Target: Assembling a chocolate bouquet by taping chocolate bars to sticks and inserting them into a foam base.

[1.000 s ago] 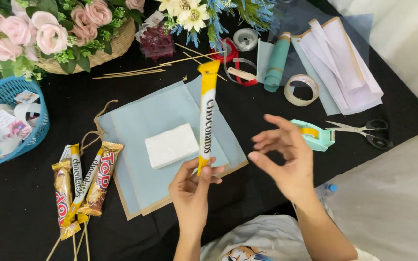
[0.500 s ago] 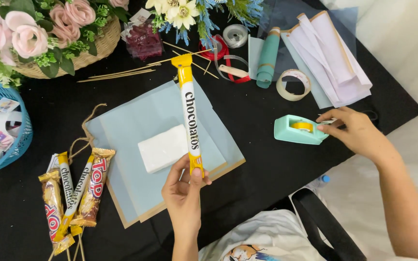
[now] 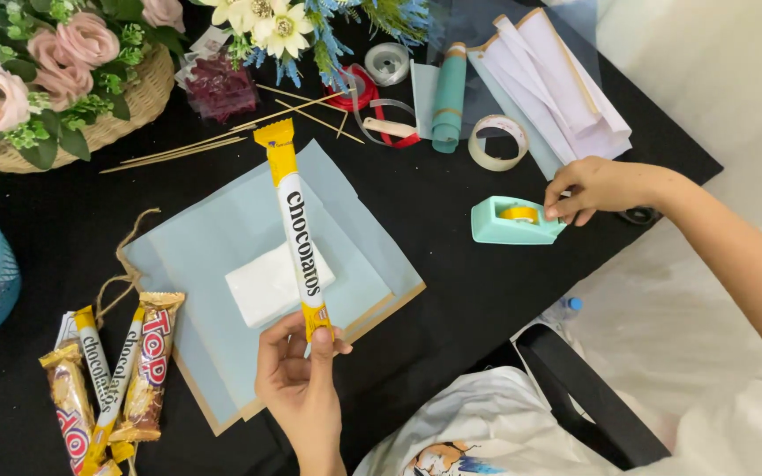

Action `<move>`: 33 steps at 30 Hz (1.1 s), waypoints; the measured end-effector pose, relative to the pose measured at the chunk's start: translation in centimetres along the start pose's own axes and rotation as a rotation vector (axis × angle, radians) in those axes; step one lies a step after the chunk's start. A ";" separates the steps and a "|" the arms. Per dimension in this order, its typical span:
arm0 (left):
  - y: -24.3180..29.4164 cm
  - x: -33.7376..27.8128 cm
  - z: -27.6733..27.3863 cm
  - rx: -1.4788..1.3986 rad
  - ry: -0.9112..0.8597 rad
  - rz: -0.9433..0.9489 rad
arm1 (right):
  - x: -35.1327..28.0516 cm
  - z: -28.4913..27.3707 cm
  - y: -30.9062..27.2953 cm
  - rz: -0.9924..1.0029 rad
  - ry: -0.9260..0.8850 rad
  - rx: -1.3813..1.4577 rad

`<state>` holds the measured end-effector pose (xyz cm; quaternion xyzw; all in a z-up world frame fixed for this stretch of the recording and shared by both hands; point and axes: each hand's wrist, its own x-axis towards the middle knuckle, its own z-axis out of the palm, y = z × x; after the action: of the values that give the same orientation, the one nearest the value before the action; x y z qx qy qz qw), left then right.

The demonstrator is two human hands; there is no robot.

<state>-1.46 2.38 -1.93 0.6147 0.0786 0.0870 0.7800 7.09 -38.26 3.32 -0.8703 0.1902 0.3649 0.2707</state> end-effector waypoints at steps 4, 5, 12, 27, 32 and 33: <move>-0.5 0.0 -0.2 -0.019 0.023 0.038 | 0.5 0.1 1.6 -0.063 0.039 0.118; -0.5 0.0 -0.2 -0.020 0.039 0.035 | 0.4 0.1 1.9 -0.105 0.041 0.181; -1.6 0.6 -0.4 -0.045 0.003 -0.017 | 1.9 1.4 10.9 -0.337 -0.006 0.696; -1.4 0.1 1.0 -0.127 -0.174 -0.017 | 4.5 2.4 13.8 -0.561 0.047 0.652; -1.7 0.0 1.1 -0.155 -0.175 -0.037 | 5.1 3.6 14.3 -0.611 0.070 0.797; -1.8 0.1 1.2 -0.156 -0.175 -0.037 | 5.5 3.7 15.0 -0.611 0.071 0.796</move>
<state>-1.06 0.90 -3.37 0.5556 0.0147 0.0243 0.8310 0.79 -48.39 -7.88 -0.7275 0.0603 0.1382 0.6693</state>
